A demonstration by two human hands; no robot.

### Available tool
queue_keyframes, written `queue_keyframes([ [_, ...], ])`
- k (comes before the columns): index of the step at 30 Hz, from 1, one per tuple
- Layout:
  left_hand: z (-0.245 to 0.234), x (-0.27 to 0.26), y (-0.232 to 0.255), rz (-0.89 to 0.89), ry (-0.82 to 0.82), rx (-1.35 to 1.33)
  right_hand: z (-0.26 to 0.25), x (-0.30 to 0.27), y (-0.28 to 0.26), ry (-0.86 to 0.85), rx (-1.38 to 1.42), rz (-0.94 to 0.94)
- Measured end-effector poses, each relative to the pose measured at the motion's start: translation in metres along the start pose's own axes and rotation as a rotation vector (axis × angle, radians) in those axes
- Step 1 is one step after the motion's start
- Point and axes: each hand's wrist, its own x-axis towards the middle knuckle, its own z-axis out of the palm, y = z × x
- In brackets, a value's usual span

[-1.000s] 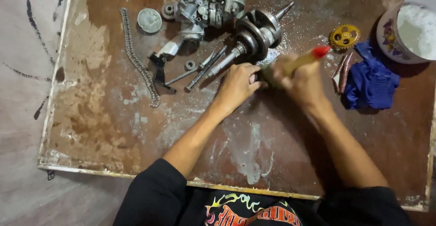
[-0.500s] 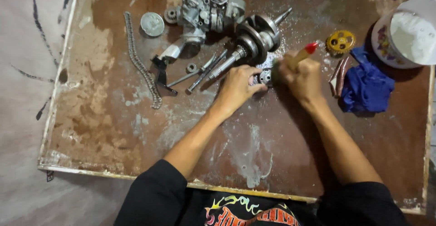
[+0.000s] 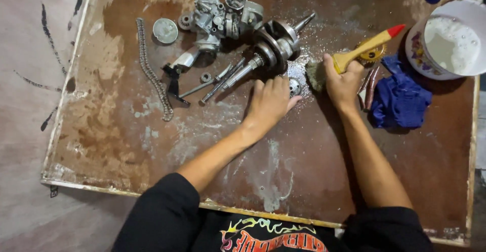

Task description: The person cleans various disassembled engine parts on a workbench using a brush and a cleaning solution. They scrub a metal chain, a small circular component, and a large crankshaft, repeatedly dipping the brush into a bucket of soapy water.

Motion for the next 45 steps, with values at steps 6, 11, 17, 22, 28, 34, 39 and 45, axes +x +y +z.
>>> queue_keyframes([
  [6,0.024,0.012,-0.001,0.269,-0.021,0.112,0.001,-0.001,-0.005,0.015,0.008,0.005],
  [11,-0.028,0.01,-0.011,0.288,0.243,-0.08,-0.003,0.002,-0.011,-0.001,0.091,0.068],
  [17,-0.058,-0.003,-0.035,-0.127,0.39,0.129,-0.004,0.003,-0.005,0.028,0.051,-0.071],
  [22,-0.027,-0.016,-0.039,-0.256,0.246,0.137,-0.004,-0.003,-0.005,-0.006,0.025,0.014],
  [28,-0.019,-0.03,-0.041,-0.231,0.153,0.101,-0.005,-0.003,0.0,-0.013,0.117,0.003],
  [34,-0.047,-0.04,-0.044,-0.219,-0.155,-0.088,-0.004,-0.003,0.001,-0.01,0.096,-0.009],
  [39,-0.056,-0.031,-0.032,-0.317,-0.193,-0.456,-0.004,-0.005,-0.002,-0.002,0.332,0.039],
  [45,0.033,0.03,-0.093,-0.607,-0.098,-1.083,-0.006,-0.006,0.016,-0.022,0.145,0.042],
])
